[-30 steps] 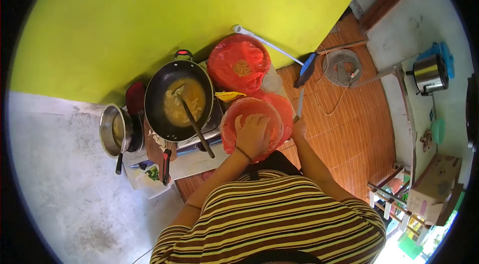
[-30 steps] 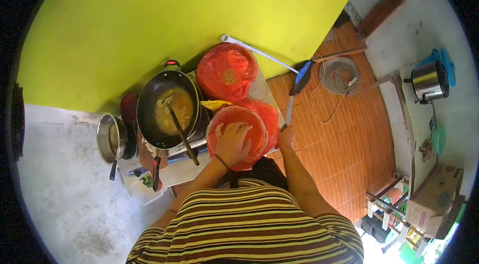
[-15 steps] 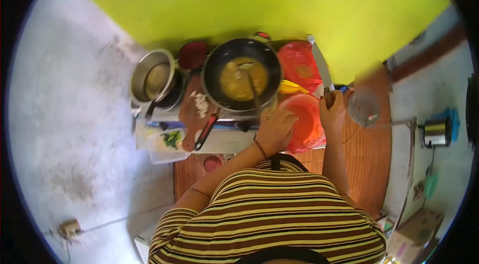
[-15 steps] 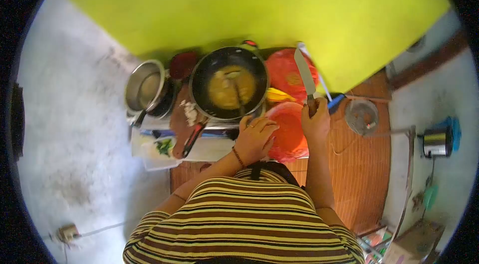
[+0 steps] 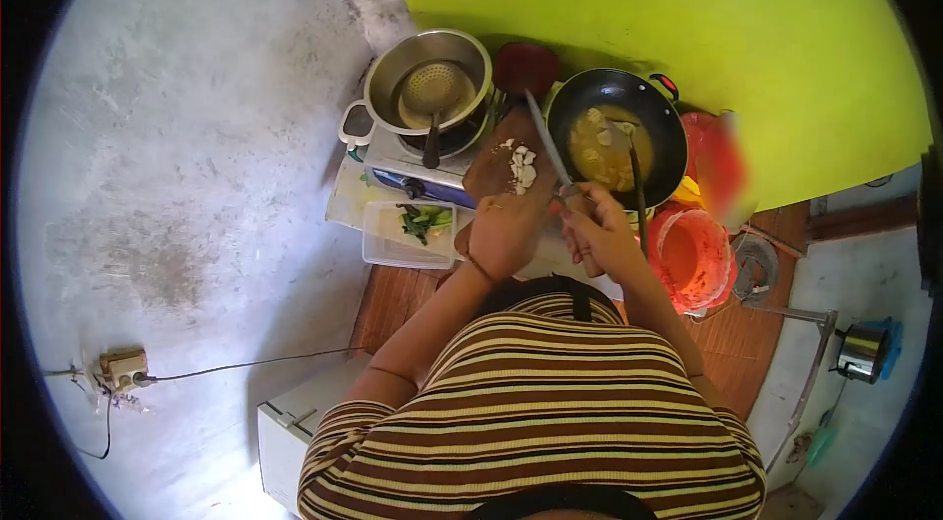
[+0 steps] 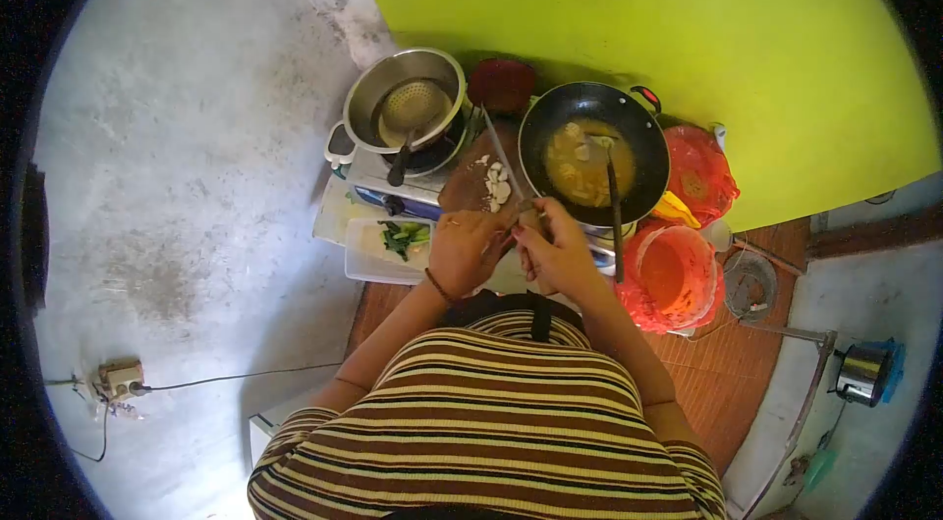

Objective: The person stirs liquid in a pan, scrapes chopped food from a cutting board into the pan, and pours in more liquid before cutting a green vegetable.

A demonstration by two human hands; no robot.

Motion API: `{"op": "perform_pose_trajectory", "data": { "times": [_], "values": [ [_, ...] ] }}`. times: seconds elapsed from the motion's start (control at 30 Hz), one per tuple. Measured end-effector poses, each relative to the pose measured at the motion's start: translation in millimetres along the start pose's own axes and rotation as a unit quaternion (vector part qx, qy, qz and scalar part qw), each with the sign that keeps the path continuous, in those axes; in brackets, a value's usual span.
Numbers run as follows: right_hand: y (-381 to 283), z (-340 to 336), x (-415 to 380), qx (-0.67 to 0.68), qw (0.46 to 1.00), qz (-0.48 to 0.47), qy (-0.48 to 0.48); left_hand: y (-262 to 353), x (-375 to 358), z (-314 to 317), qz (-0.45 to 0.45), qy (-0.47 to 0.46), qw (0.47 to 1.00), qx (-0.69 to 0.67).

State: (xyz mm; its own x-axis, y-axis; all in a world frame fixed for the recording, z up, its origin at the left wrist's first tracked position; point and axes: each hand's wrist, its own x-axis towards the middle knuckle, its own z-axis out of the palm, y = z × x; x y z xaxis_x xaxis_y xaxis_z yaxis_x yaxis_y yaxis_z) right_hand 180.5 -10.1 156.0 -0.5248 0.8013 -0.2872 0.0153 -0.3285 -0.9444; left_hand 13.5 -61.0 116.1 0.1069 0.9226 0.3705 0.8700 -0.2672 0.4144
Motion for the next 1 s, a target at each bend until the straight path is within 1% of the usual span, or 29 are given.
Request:
{"op": "perform_pose_trajectory", "data": {
  "times": [0.07, 0.1, 0.17, 0.27, 0.37, 0.47, 0.5, 0.6, 0.67, 0.73, 0.8, 0.87, 0.9, 0.97, 1.0],
  "values": [
    [15, 21, 7, 0.096, 0.992, 0.078, -0.017, -29, -15, 3, -0.064, -0.007, 0.998, -0.004],
    [32, 24, 15, 0.099, 0.99, 0.098, -0.023, -49, -25, 12, -0.104, -0.03, 0.994, -0.018],
    [56, 36, 20, 0.082, 0.989, 0.126, -0.004, -90, -51, 41, -0.184, -0.076, 0.979, -0.048],
    [71, 53, 26, 0.074, 0.983, 0.17, 0.006, -126, -72, 75, -0.238, -0.132, 0.962, 0.004],
    [81, 71, 36, 0.084, 0.978, 0.19, 0.003, -132, -70, 80, -0.274, -0.223, 0.935, 0.023],
    [100, 82, 45, 0.058, 0.983, 0.175, 0.004, -141, -70, 95, -0.296, -0.23, 0.926, -0.04],
    [103, 85, 46, 0.044, 0.985, 0.167, 0.004, -142, -70, 95, -0.291, -0.229, 0.928, -0.041],
    [103, 87, 46, -0.084, 0.987, 0.14, 0.006, -146, -69, 92, -0.289, -0.229, 0.928, -0.044],
    [93, 87, 43, -0.21, 0.969, 0.133, -0.001, -148, -67, 89, -0.3, -0.229, 0.925, -0.049],
    [89, 87, 41, -0.346, 0.932, 0.107, 0.005, -149, -66, 88, -0.299, -0.234, 0.924, -0.051],
    [90, 88, 39, -0.488, 0.87, 0.063, 0.022, -150, -64, 86, -0.297, -0.242, 0.922, -0.051],
    [91, 87, 36, -0.507, 0.86, 0.058, 0.016, -149, -64, 84, -0.297, -0.256, 0.919, -0.048],
    [91, 87, 34, -0.516, 0.855, 0.056, 0.013, -152, -68, 89, -0.283, -0.232, 0.93, -0.044],
    [88, 86, 31, -0.502, 0.863, 0.056, 0.005, -159, -80, 106, -0.254, -0.184, 0.949, -0.037],
    [87, 85, 30, -0.496, 0.867, 0.055, 0.001, -155, -77, 102, -0.265, -0.196, 0.943, -0.037]
  ]
}}
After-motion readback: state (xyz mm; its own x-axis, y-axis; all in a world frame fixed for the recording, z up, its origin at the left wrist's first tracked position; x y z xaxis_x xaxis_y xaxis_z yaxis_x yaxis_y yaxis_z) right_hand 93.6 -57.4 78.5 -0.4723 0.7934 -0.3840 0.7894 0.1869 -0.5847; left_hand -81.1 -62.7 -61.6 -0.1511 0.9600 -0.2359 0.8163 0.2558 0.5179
